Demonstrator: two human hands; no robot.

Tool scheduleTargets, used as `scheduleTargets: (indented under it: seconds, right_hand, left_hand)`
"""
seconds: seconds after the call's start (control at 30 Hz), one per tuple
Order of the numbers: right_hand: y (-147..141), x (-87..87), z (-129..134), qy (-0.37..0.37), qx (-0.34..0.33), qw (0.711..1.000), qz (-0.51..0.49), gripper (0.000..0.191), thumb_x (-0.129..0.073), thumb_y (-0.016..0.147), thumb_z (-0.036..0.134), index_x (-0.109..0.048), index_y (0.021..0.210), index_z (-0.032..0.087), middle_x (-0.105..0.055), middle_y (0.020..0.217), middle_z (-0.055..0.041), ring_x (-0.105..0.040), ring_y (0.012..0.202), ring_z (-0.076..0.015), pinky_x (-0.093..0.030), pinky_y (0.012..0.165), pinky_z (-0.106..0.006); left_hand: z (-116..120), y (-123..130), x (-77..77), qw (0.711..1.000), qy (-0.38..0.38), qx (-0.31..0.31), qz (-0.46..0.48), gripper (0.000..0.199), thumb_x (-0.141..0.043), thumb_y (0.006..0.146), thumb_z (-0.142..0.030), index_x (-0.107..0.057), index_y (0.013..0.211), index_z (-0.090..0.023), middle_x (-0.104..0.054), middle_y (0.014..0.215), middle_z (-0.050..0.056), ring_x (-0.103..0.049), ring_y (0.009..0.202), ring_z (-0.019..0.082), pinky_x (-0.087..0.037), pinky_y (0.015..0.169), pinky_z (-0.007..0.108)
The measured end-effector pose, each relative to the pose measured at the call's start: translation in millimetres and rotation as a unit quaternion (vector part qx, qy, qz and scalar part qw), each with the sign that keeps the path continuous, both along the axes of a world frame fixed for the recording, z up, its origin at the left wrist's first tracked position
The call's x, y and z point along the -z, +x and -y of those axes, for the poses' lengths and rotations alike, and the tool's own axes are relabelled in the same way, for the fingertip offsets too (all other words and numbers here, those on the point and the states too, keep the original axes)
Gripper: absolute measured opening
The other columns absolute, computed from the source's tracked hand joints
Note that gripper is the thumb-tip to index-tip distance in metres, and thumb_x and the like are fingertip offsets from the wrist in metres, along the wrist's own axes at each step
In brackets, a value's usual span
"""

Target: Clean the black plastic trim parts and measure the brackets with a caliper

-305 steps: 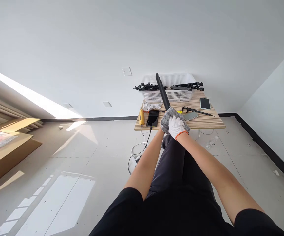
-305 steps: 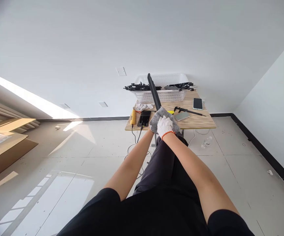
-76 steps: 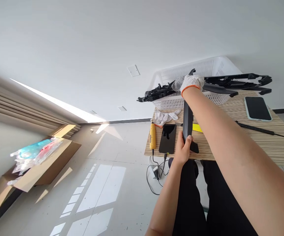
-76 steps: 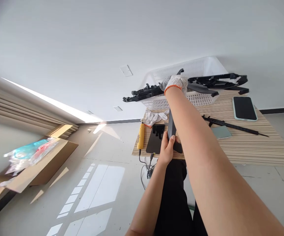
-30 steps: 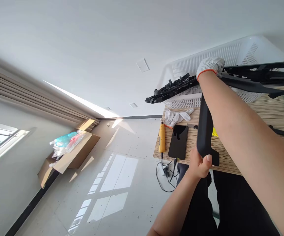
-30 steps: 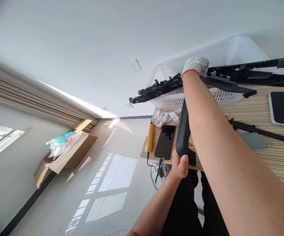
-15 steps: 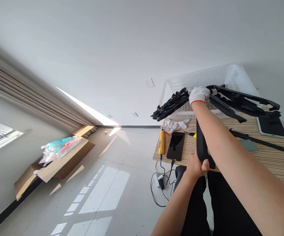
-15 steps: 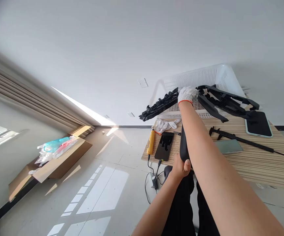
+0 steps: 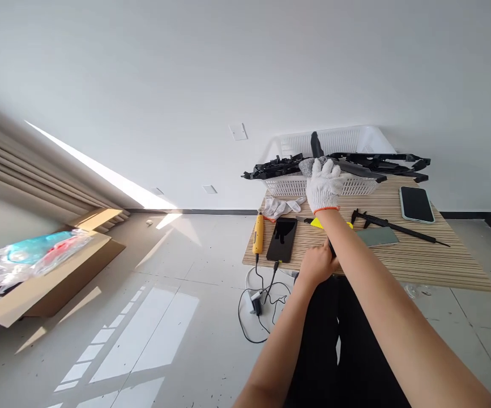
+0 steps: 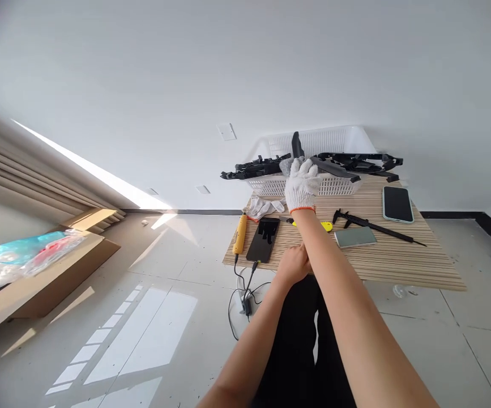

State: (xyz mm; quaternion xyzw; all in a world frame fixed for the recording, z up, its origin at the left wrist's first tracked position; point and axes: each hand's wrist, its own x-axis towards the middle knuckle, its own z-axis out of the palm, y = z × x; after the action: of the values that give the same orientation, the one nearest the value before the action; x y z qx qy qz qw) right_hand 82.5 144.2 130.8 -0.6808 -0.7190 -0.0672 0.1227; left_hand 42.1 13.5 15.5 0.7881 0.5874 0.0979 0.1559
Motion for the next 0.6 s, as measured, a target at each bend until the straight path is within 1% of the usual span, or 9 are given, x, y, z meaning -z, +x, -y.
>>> scheduleTargets:
  seconds: [0.07,0.13,0.2,0.27,0.37,0.43,0.5,0.57,0.6]
  right_hand:
    - [0,11.6,7,0.036,0.014,0.999,-0.010,0.065,-0.032,0.099,0.034,-0.021,0.163,0.023,-0.024,0.161,-0.0229,-0.034,0.132,-0.0415,-0.043,0.091,-0.055]
    - [-2,22.1,9,0.062,0.015,0.998,-0.017,0.063,-0.031,0.099,0.027,-0.026,0.161,0.025,-0.025,0.162,-0.0213,-0.036,0.132,-0.0404,-0.045,0.088,-0.052]
    - [-4,29.4,9,0.060,0.016,0.998,-0.022,0.063,-0.029,0.098,0.019,-0.027,0.161,0.027,-0.026,0.161,-0.0216,-0.041,0.127,-0.0388,-0.046,0.085,-0.050]
    - [-4,33.1,8,0.057,0.024,0.998,-0.026,0.066,-0.027,0.097,0.015,-0.026,0.161,0.030,-0.029,0.159,-0.0218,-0.046,0.120,-0.0367,-0.047,0.082,-0.049]
    - [-4,33.3,7,0.066,0.035,0.997,-0.034,0.067,-0.028,0.097,0.015,-0.025,0.161,0.035,-0.033,0.154,-0.0213,-0.051,0.112,-0.0345,-0.048,0.080,-0.049]
    - [-6,30.4,5,0.059,0.048,0.996,-0.044,0.067,-0.032,0.098,0.017,-0.023,0.161,0.037,-0.039,0.146,-0.0220,-0.054,0.108,-0.0338,-0.049,0.077,-0.048]
    - [-9,24.9,1,0.036,0.071,0.995,-0.059,0.068,-0.036,0.098,0.020,-0.021,0.162,0.035,-0.045,0.136,-0.0229,-0.058,0.102,-0.0334,-0.050,0.073,-0.046]
    - [-13,17.8,-5,0.016,0.091,0.994,-0.063,0.070,-0.040,0.096,0.021,-0.020,0.163,0.030,-0.046,0.132,-0.0244,-0.061,0.096,-0.0322,-0.051,0.068,-0.044]
    - [-14,14.2,-7,0.011,0.096,0.994,-0.056,0.072,-0.043,0.095,0.020,-0.021,0.163,0.026,-0.046,0.133,-0.0255,-0.062,0.094,-0.0316,-0.051,0.066,-0.042]
  left_hand:
    - [0,-1,-0.6,1.000,-0.003,0.005,0.006,0.037,-0.044,0.098,-0.043,-0.064,0.109,-0.014,-0.074,0.093,0.013,-0.070,0.081,0.029,-0.042,0.065,0.032]
    - [-1,-2,0.2,1.000,-0.006,0.010,0.010,0.030,-0.048,0.095,-0.039,-0.067,0.098,-0.016,-0.073,0.088,0.012,-0.069,0.078,0.029,-0.039,0.063,0.032]
    - [-1,-2,2.1,1.000,-0.009,0.011,0.013,0.026,-0.050,0.092,-0.035,-0.068,0.090,-0.017,-0.071,0.080,0.012,-0.067,0.072,0.028,-0.036,0.061,0.032]
    - [-2,-1,4.3,1.000,-0.009,0.010,0.019,0.025,-0.051,0.091,-0.034,-0.068,0.085,-0.016,-0.069,0.076,0.012,-0.065,0.069,0.028,-0.033,0.059,0.032]
    - [-2,1,6.8,0.999,-0.002,0.005,0.031,0.028,-0.050,0.092,-0.037,-0.067,0.082,-0.016,-0.070,0.078,0.013,-0.065,0.069,0.028,-0.030,0.058,0.033]
    - [-1,0,7.2,0.999,0.001,-0.002,0.036,0.029,-0.050,0.093,-0.038,-0.066,0.083,-0.017,-0.070,0.079,0.013,-0.065,0.070,0.027,-0.029,0.059,0.032]
    - [0,-4,6.5,0.998,0.002,-0.013,0.058,0.027,-0.051,0.092,-0.041,-0.064,0.086,-0.017,-0.070,0.078,0.010,-0.065,0.070,0.026,-0.030,0.059,0.031]
    - [2,-9,5.3,0.992,-0.004,-0.023,0.125,0.028,-0.057,0.089,-0.046,-0.062,0.093,-0.019,-0.070,0.078,0.006,-0.066,0.069,0.023,-0.033,0.059,0.029]
    - [3,-11,4.8,0.986,-0.008,-0.025,0.166,0.032,-0.062,0.086,-0.049,-0.061,0.098,-0.019,-0.071,0.079,0.004,-0.066,0.069,0.023,-0.034,0.059,0.028]
